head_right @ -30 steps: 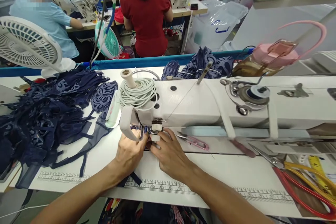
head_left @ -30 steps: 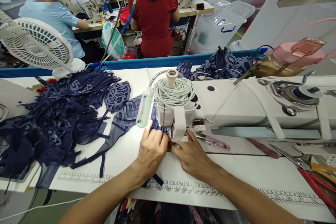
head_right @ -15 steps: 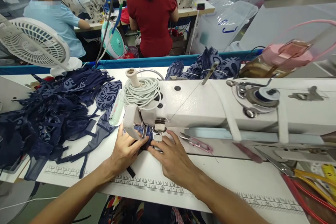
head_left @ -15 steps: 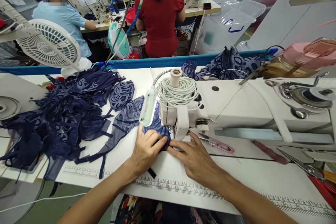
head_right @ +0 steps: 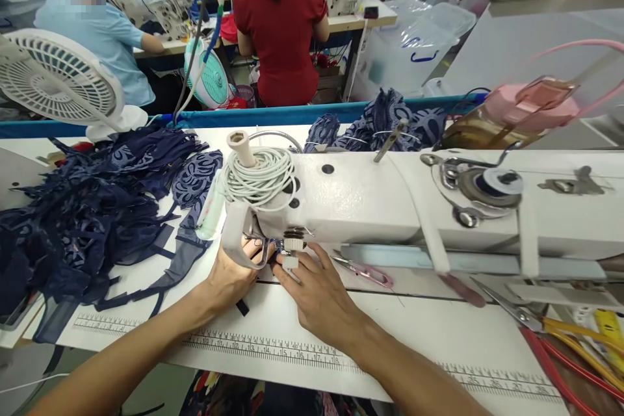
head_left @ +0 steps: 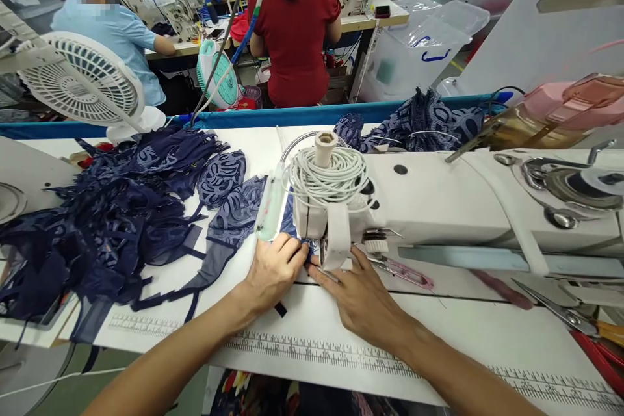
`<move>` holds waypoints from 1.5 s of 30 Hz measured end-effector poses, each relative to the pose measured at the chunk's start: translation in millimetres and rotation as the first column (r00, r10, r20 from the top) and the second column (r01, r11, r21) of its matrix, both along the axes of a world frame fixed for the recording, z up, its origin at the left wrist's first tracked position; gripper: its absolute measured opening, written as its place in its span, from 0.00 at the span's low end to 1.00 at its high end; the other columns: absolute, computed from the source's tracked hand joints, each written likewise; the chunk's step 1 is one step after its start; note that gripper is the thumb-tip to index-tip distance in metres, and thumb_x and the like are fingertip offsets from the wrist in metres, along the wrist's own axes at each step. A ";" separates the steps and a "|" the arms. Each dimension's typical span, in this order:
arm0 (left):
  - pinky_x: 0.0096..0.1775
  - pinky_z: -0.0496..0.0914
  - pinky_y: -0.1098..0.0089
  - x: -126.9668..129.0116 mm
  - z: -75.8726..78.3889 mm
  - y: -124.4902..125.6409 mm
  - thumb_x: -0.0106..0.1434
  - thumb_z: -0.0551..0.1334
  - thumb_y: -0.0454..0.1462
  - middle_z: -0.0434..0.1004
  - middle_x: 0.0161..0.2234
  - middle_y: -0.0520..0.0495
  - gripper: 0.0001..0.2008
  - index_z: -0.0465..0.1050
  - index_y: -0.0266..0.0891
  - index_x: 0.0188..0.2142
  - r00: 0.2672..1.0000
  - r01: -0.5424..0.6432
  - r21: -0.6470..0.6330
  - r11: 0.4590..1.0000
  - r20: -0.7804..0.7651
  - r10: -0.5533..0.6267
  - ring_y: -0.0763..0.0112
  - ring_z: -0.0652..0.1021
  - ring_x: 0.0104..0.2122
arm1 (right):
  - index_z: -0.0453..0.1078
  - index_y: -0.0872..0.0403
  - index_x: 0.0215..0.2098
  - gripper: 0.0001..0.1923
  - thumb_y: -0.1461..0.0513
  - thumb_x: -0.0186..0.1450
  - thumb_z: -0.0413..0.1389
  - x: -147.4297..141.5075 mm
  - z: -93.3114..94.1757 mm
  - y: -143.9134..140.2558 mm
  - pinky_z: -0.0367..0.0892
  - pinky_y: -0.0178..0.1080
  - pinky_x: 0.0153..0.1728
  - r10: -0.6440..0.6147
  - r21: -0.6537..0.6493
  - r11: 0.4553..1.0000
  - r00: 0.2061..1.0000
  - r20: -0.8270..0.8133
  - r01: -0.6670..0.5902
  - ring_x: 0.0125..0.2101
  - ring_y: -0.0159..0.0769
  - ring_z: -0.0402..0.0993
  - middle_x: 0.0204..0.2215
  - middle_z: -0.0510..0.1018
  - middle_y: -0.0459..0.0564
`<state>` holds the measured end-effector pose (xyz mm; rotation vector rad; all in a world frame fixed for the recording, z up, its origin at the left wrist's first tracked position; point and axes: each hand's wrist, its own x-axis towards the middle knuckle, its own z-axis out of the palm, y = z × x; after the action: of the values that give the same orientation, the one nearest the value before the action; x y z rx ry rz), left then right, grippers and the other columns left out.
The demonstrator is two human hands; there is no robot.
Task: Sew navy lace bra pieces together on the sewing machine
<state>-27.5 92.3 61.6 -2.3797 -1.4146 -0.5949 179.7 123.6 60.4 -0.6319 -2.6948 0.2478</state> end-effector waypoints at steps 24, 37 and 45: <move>0.35 0.62 0.65 -4.3 -4.7 -13.5 0.62 0.54 0.25 0.69 0.31 0.46 0.14 0.71 0.36 0.45 0.979 0.065 -0.151 0.986 0.202 -0.033 0.66 0.69 0.34 | 0.72 0.53 0.48 0.24 0.73 0.55 0.50 -0.7 2.4 -0.6 0.54 0.48 0.56 0.034 0.011 0.999 0.992 -0.121 -0.033 0.36 0.35 0.70 0.44 0.79 0.48; 0.47 0.71 0.58 -12.4 10.6 -23.2 0.59 0.50 0.22 0.75 0.42 0.41 0.21 0.70 0.35 0.49 0.973 0.146 -0.277 0.950 0.212 -0.087 0.64 0.75 0.43 | 0.71 0.53 0.54 0.31 0.76 0.55 0.47 -2.7 -4.1 9.2 0.57 0.49 0.48 -0.041 0.031 0.999 0.996 -0.080 0.043 0.38 0.42 0.67 0.31 0.76 0.51; 0.49 0.67 0.52 -20.9 2.0 -18.7 0.60 0.53 0.23 0.77 0.47 0.41 0.20 0.71 0.37 0.48 0.992 0.107 -0.220 0.970 0.094 -0.088 0.56 0.74 0.51 | 0.65 0.50 0.59 0.35 0.76 0.55 0.50 -2.0 -15.7 9.6 0.58 0.47 0.44 -0.128 0.029 0.991 0.992 -0.005 0.129 0.40 0.44 0.68 0.36 0.77 0.53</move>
<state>-48.4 73.6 63.6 -2.6424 -1.4770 -0.5932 177.7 133.2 44.7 -0.7917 -2.6362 0.1748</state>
